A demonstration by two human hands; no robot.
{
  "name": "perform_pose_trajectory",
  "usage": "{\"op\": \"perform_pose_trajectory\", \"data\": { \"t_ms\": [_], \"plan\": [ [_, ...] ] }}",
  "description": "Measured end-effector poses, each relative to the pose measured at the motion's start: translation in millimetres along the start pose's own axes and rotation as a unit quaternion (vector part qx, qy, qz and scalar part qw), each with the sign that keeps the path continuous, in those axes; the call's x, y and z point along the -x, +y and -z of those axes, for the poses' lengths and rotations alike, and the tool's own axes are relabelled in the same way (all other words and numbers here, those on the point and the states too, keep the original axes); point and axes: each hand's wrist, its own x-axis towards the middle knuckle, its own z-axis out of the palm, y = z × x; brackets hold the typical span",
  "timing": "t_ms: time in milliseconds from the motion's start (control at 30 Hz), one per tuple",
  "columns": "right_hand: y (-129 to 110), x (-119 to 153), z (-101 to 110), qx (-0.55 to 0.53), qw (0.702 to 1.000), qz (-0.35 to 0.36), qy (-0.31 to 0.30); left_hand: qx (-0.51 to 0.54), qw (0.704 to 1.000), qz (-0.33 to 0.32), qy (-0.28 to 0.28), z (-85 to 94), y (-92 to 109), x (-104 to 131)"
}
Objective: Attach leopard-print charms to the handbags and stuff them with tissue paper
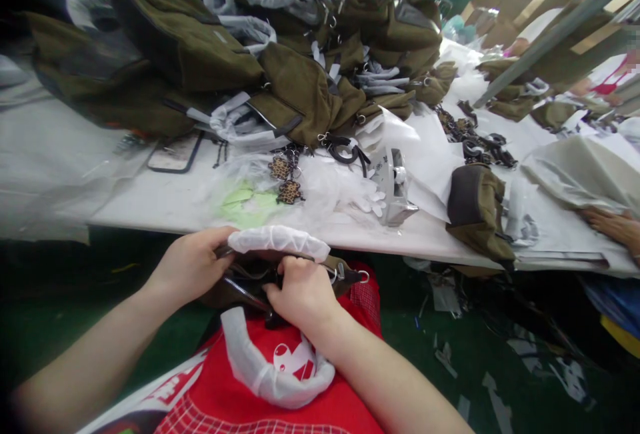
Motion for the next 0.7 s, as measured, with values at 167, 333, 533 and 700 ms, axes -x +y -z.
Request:
{"op": "perform_pose_trajectory", "data": {
  "t_ms": [167, 333, 533, 700],
  "plan": [
    [-3, 2, 0, -0.007, 0.999, 0.038, -0.003, 0.015, 1.0, -0.009, 0.016, -2.2, -8, 5],
    [-5, 7, 0, -0.018, 0.997, 0.08, -0.005, 0.029, 0.999, 0.011, 0.018, -1.0, -12, 10],
    [-1, 0, -3, 0.002, 0.999, -0.022, -0.029, 0.092, 0.995, 0.0, -0.038, -1.2, -11, 8],
    [21, -15, -18, -0.19, 0.98, -0.022, -0.05, 0.239, 0.954, -0.024, -0.18, -0.3, 7, 8]
  ]
}}
